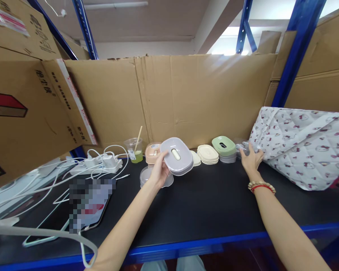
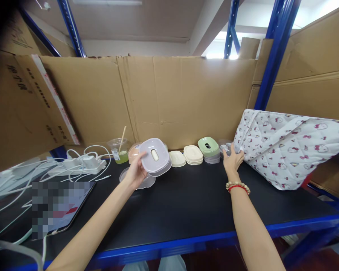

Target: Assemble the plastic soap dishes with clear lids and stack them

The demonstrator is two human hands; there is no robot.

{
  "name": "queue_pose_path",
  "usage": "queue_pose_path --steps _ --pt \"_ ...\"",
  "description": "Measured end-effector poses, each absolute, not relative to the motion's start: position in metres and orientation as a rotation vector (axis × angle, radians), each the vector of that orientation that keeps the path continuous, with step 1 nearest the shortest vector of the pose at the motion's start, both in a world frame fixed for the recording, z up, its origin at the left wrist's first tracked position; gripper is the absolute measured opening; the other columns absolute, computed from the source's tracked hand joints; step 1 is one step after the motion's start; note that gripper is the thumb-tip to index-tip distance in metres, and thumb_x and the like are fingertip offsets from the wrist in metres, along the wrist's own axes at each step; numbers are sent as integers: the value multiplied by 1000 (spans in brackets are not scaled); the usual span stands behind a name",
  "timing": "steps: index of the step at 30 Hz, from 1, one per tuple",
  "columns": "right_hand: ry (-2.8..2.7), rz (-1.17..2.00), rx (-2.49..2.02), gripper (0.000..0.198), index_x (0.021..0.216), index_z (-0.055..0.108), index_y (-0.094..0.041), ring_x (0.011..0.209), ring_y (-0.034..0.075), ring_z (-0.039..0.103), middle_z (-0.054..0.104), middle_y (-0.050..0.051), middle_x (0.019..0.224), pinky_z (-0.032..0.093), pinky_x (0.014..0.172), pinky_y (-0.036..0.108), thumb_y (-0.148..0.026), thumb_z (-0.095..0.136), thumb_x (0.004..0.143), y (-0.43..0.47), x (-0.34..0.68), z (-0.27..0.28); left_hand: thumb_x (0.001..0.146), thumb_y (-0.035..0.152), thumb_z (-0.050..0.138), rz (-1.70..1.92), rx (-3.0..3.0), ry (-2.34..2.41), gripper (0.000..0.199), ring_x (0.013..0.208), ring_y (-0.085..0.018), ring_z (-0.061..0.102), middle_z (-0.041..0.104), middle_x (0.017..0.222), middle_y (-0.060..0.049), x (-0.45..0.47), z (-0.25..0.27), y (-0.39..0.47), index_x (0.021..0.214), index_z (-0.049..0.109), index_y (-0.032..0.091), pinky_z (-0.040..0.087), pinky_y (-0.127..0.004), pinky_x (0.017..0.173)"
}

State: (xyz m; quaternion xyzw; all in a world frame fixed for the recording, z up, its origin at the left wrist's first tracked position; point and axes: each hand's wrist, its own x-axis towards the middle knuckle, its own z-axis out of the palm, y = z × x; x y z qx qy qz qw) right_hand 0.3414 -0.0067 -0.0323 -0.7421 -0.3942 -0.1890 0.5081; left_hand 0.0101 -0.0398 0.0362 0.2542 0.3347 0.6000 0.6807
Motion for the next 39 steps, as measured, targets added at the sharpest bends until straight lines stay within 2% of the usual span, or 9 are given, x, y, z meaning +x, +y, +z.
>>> queue_pose_path --steps 3,7,10,15,21,28,39 --pt "-835 -547 -1632 50 123 56 -12 122 40 32 34 22 127 31 96 56 -40 50 82 -8 318 -13 80 13 57 1347 541 709 10 57 -10 64 69 69 0 11 38 -40 86 64 16 52 -19 56" --pt "-967 -602 -1365 47 125 54 -21 119 32 41 39 15 122 37 96 52 -43 47 85 -9 265 9 83 17 55 1326 596 656 14 81 -15 69 72 89 -6 14 35 -38 93 65 15 55 -25 74" --pt "-1189 -487 -1170 42 124 54 -25 112 25 49 46 12 118 45 90 44 -44 44 87 -12 219 10 86 21 53 1305 626 629 17 96 -18 67 71 101 -9 15 31 -36 95 66 15 53 -27 84" --pt "-1499 -234 -961 35 111 63 -27 114 24 50 53 10 115 45 93 43 -45 55 81 -24 166 -6 90 33 46 1270 647 562 28 105 -20 63 70 108 -9 16 30 -36 102 66 17 51 -30 90" --pt "-1535 -152 -907 33 104 66 -26 112 25 52 55 10 114 43 96 46 -43 63 76 -30 156 -12 87 30 51 1255 685 525 24 108 -21 62 69 110 -9 15 29 -36 99 67 17 50 -32 91" --pt "-1537 -167 -890 32 103 67 -25 110 24 53 56 10 112 44 95 45 -42 65 75 -32 155 -11 84 26 55 1254 682 530 21 103 -22 64 71 101 -9 13 30 -37 97 67 16 53 -30 86" --pt "-1499 -145 -864 35 100 69 -27 106 24 55 55 8 106 46 92 45 -47 67 71 -33 153 -12 84 25 50 1221 693 543 21 101 -20 64 71 99 -8 12 32 -38 96 64 15 51 -29 86"
